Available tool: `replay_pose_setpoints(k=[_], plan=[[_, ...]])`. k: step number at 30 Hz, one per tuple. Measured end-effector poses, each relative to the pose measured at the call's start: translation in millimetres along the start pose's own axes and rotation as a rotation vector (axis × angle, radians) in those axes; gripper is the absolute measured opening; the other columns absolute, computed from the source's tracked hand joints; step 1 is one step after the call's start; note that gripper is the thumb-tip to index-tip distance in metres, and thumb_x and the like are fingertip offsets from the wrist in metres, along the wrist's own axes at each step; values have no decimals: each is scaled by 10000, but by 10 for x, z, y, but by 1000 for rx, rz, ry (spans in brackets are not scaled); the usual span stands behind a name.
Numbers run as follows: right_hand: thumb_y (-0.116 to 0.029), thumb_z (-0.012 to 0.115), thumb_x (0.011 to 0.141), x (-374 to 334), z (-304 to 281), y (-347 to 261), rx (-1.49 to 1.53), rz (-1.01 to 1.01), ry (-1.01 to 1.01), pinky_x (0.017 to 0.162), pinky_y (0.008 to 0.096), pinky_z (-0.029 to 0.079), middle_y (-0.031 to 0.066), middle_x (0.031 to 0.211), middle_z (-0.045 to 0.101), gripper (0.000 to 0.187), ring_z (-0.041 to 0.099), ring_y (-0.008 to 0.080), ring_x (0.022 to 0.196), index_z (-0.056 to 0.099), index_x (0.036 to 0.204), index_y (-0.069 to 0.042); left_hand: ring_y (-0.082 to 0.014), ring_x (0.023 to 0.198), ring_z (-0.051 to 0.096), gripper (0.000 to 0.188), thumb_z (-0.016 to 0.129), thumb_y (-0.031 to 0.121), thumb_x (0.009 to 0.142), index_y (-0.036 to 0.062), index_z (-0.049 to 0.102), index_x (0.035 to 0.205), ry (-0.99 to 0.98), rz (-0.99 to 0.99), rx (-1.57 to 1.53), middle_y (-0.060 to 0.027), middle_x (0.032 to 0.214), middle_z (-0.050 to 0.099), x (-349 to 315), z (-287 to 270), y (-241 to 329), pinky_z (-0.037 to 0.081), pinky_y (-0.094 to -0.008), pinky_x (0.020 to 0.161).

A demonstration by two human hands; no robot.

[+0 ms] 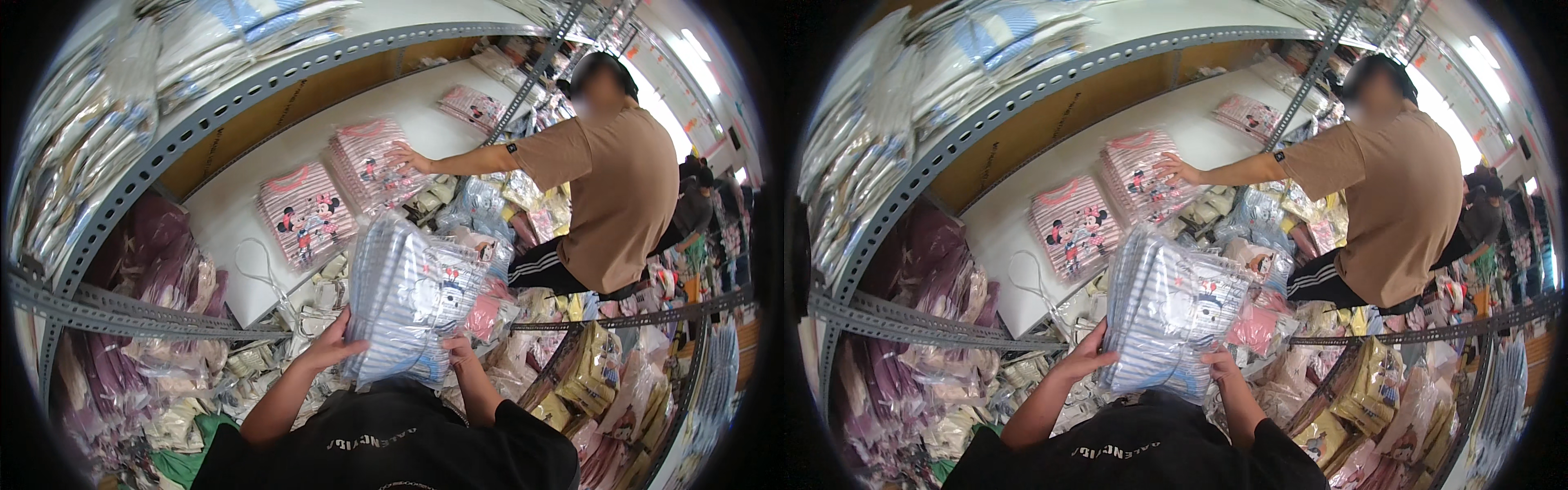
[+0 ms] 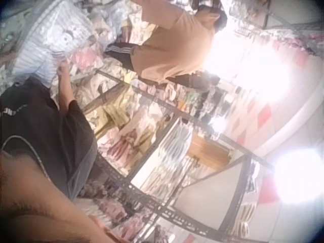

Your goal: The person organizes packaged children's clothing on a metal shelf. They pick up stacks of pink Minnie Mouse pajamas and blue patterned garments, align them, and place them back on the shelf. Another person is visible nearby also handling clothing.

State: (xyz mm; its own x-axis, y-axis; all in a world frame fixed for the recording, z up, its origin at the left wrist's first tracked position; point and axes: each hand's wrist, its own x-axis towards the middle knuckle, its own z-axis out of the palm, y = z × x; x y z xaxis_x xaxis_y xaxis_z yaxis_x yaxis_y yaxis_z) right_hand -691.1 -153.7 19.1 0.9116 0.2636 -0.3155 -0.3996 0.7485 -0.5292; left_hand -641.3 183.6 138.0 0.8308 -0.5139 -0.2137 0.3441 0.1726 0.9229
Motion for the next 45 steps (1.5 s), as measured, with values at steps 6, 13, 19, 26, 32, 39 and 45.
replay_pose_setpoints(k=[6,13,19,26,32,39,45], plan=[[79,738,611,-5,231,25,-330,98,60,946,409,486,129,1228,590,838,584,282,1121,407,1375,-13,-217,1237,488,867,813,206,770,8,301,1441,162,-78,-50,-132,1353,503,-88,-86,-311,401,-346,1035],[145,717,598,235,695,282,-428,121,-28,964,415,481,125,1290,535,913,565,294,1145,336,1410,-24,-190,1174,540,726,782,191,809,24,402,1404,290,-52,-188,-106,1295,569,-605,-433,-356,429,-329,999],[114,705,609,1539,1611,525,-342,103,-207,951,449,502,145,1289,523,928,562,327,1150,313,1431,-62,-233,1260,473,693,693,323,872,33,405,1432,722,239,20,-143,1394,490,-789,-1239,264,383,-339,1046],[71,713,691,4034,3019,683,-358,216,-572,966,463,492,140,1184,621,677,597,307,1112,464,1314,-17,-273,1433,240,687,637,306,901,64,344,1473,904,554,273,-139,1545,280,-1297,-937,479,205,-400,1150],[80,659,752,5454,3739,1611,-322,330,-641,920,450,511,143,1165,610,522,606,307,1062,522,1246,-20,-222,1318,410,574,562,281,960,-1,390,1429,1190,85,-329,-107,1395,485,-2506,548,-1225,296,-382,1102],[6,664,750,6141,3692,2583,-780,317,-402,968,431,462,179,1225,604,564,593,334,1102,513,1293,-9,-298,1317,429,729,551,522,924,94,340,1475,1504,-231,-798,-126,1460,426,-3277,1894,-2680,346,-472,1072],[-29,660,744,5841,3714,2493,-1638,-544,-68,974,420,453,215,1242,595,570,586,370,1114,512,1294,2,-239,1142,571,579,591,323,955,-28,424,1383,1433,-161,-731,-128,1286,562,-2945,1009,-1766,450,-366,965]])
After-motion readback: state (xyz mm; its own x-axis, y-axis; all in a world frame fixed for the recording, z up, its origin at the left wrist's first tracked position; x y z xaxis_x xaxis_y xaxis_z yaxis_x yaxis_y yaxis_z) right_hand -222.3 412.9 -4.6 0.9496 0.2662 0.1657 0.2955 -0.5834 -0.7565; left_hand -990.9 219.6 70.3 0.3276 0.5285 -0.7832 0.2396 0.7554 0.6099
